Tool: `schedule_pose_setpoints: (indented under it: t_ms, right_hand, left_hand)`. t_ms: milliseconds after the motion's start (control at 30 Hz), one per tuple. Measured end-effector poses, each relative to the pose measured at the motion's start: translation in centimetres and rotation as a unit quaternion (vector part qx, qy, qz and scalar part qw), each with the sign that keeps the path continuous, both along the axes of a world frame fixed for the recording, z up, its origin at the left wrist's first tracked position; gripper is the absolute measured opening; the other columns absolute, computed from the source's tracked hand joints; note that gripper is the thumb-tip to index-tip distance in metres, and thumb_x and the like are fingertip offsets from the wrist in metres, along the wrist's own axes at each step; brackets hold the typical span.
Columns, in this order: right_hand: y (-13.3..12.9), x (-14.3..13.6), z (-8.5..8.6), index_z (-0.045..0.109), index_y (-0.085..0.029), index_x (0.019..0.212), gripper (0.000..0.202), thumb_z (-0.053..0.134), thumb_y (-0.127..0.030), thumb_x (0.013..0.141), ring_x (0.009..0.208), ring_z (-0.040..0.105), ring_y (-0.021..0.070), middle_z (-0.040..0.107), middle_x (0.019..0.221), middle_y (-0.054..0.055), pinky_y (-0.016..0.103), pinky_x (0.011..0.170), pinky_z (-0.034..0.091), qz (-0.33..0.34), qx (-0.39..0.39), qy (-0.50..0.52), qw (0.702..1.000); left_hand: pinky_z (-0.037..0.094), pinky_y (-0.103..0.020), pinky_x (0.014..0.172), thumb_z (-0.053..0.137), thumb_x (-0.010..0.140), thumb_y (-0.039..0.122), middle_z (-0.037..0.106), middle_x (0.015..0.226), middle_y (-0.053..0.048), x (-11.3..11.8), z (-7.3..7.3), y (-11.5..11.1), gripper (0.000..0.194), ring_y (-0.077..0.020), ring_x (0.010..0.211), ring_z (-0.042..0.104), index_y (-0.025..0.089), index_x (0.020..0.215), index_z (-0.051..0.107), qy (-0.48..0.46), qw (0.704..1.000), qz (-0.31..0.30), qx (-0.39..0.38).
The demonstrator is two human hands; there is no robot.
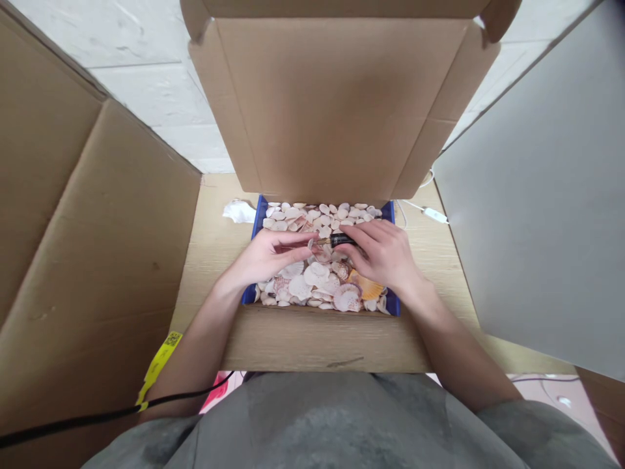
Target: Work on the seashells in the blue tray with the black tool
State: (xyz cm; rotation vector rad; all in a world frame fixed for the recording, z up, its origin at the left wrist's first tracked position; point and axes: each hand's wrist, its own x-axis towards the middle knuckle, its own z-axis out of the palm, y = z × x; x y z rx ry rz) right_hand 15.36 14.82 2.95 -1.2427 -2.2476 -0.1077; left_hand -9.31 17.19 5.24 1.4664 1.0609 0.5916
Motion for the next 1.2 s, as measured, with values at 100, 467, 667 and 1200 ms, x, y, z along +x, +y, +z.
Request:
schedule_pose_setpoints:
  t_ms: [100,467,667,1200]
  right_hand:
    - [0.02,-0.09,0.16,0.064,-0.018,0.109,0.029,0.061,-0.038,0.089,0.08,0.063,0.0169,0.073,0.091,0.003,0.032,0.072,0.043,0.01,0.026,0.001,1.0]
    - [0.11,0.32,-0.1,0.056,-0.027,0.123,0.039,0.066,-0.029,0.085,0.096,0.061,0.0188,0.072,0.107,0.003,0.037,0.086,0.041,0.037,0.068,0.049,0.996]
    - [0.14,0.23,0.04,0.059,-0.022,0.117,0.035,0.067,-0.032,0.085,0.092,0.063,0.0173,0.073,0.105,0.004,0.034,0.081,0.044,0.047,0.071,0.043,0.995]
    - [0.06,0.11,0.08,0.063,-0.02,0.113,0.031,0.061,-0.039,0.089,0.081,0.066,0.0163,0.075,0.098,0.004,0.032,0.072,0.045,0.058,-0.009,0.019,0.998]
  left_hand:
    - [0.055,-0.037,0.096,0.073,0.081,0.036,0.071,0.119,-0.008,0.02,-0.08,-0.04,0.043,-0.0242,0.106,0.069,0.019,0.121,0.068,0.011,1.0,-0.006,0.011]
    - [0.055,-0.038,0.096,0.071,0.082,0.036,0.071,0.117,-0.008,0.01,0.1,0.05,0.042,-0.0232,0.103,0.07,0.02,0.121,0.068,0.009,1.0,-0.021,0.008]
    - [0.056,-0.039,0.095,0.076,0.077,0.036,0.072,0.116,-0.008,0.15,0.17,0.06,0.046,-0.0247,0.103,0.07,0.018,0.119,0.069,0.01,1.0,-0.009,-0.005]
    - [0.056,-0.039,0.097,0.078,0.075,0.032,0.07,0.12,-0.008,0.19,0.16,0.04,0.046,-0.0255,0.107,0.069,0.019,0.118,0.069,-0.004,1.0,-0.019,-0.014]
